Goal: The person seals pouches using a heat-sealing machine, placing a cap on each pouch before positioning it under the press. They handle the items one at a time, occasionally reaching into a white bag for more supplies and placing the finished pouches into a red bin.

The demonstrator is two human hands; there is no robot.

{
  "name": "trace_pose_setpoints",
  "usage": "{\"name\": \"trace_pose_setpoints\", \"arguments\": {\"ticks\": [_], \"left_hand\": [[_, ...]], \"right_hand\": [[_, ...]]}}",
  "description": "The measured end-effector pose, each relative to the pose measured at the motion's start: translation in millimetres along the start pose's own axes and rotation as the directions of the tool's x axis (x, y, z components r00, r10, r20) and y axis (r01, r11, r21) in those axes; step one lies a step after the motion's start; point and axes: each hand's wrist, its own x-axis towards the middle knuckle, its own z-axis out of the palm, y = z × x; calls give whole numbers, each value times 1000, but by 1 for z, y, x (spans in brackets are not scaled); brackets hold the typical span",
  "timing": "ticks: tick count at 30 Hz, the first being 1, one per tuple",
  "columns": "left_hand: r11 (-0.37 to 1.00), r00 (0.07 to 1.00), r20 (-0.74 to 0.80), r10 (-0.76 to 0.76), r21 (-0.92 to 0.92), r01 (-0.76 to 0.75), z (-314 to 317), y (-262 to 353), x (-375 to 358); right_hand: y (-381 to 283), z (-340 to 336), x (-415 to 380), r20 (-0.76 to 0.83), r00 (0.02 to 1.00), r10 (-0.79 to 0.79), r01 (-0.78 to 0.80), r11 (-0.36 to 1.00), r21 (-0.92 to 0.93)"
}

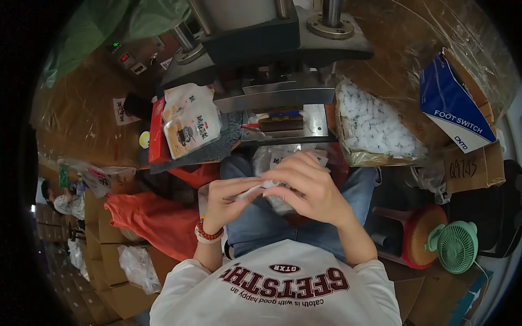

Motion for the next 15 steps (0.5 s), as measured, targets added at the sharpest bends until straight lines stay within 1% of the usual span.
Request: {"name": "trace_pose_setpoints", "arguments": {"ticks": [1, 2, 3, 4, 5, 6, 7, 8, 9, 10, 11, 12, 13, 14, 15], "left_hand": [[967, 972, 87, -218, -115, 227, 8, -7, -1], [872, 891, 194, -411, -203, 446, 17, -17, -2], [782, 851, 211, -481, -336, 525, 30, -34, -2], [784, 853, 210, -479, -336, 523, 42, -45, 1], [583, 768, 209, -605, -541, 607, 53, -54, 7], [333, 660, 245, -710, -708, 622, 57, -60, 13], [281, 649, 265, -713, -740, 611, 54, -61, 24], [277, 664, 264, -699, -757, 592, 50, -63, 35], [273, 679, 262, -685, -773, 573, 47, -67, 46], [243, 658, 290, -695, -766, 595, 46, -77, 53], [242, 656, 288, -697, -767, 594, 46, -84, 59], [219, 663, 302, -685, -782, 583, 46, -89, 64], [198, 669, 314, -674, -795, 573, 46, -92, 66], [176, 677, 322, -661, -811, 558, 46, -92, 67], [184, 679, 310, -665, -813, 552, 48, -93, 70]], "right_hand": [[4, 0, -2, 18, 996, 83, -84, 996, 34], [8, 2, -4, 15, 996, 87, -87, 996, 31], [13, 6, -6, -110, 973, 202, -207, 978, -30], [17, 8, -6, -239, 923, 301, -326, 943, -74], [18, 0, -6, -298, 878, 375, -390, 921, 9], [19, -12, -5, -364, 839, 404, -436, 900, -6], [21, -23, -7, -427, 793, 434, -486, 874, -15], [30, -35, -10, -466, 780, 418, -516, 850, -102], [39, -44, -10, -494, 782, 379, -544, 803, -245], [48, -51, -9, -515, 789, 335, -561, 735, -381], [63, -54, -10, -485, 832, 270, -541, 588, -601], [81, -53, -21, -481, 834, 272, -539, 591, -600], [102, -51, -35, -413, 799, 437, -600, 535, -595], [115, -51, -40, -338, 738, 584, -647, 473, -598], [118, -52, -38, -331, 746, 578, -640, 484, -596]]}}
